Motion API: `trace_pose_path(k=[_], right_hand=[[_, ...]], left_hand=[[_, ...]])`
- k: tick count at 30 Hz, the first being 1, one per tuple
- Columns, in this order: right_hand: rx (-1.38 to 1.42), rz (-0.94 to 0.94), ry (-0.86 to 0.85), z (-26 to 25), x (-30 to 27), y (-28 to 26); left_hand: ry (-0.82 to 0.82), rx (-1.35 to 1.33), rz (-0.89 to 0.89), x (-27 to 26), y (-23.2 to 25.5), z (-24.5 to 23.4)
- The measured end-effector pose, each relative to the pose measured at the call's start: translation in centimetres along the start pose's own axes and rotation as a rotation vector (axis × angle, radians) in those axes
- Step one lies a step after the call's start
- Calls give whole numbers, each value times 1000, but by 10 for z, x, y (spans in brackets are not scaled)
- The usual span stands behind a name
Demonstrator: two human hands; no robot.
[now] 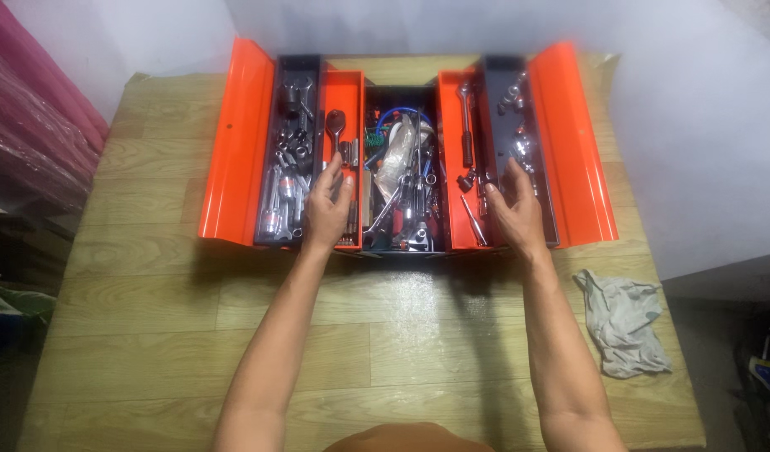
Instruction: The person removes various tools from an open orange toolbox and places them onto the wooden table. They handle wrenches, pliers, a pressure gauge, and other items one by one, creating a pile on the surface.
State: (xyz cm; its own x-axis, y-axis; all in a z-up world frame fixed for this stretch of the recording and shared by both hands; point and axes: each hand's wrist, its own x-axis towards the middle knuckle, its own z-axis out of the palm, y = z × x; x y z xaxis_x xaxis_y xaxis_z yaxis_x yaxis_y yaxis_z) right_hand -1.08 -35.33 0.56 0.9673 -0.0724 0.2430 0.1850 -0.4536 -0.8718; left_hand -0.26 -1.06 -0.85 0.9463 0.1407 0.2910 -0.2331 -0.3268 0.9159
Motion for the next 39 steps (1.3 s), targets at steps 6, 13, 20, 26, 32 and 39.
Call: trace_pose_path(k=[6, 13, 20, 26, 32, 39], right_hand=[[-7, -16, -4, 1, 2, 1], [-27, 31, -9, 1, 2, 1], [5, -5, -10, -1, 1, -2], [7, 28, -11, -2, 0, -7], [28, -10, -11, 0, 1, -6], [46, 19, -27, 8, 6, 1]], left_hand=[[-9, -60, 47, 1, 1, 0], [-13, -80, 54, 1, 1, 0], [4, -41, 74, 2, 4, 2], [1, -41, 59, 2, 7, 4], [7, -38, 78, 3, 8, 4], [-3, -32, 53, 6, 2, 6]])
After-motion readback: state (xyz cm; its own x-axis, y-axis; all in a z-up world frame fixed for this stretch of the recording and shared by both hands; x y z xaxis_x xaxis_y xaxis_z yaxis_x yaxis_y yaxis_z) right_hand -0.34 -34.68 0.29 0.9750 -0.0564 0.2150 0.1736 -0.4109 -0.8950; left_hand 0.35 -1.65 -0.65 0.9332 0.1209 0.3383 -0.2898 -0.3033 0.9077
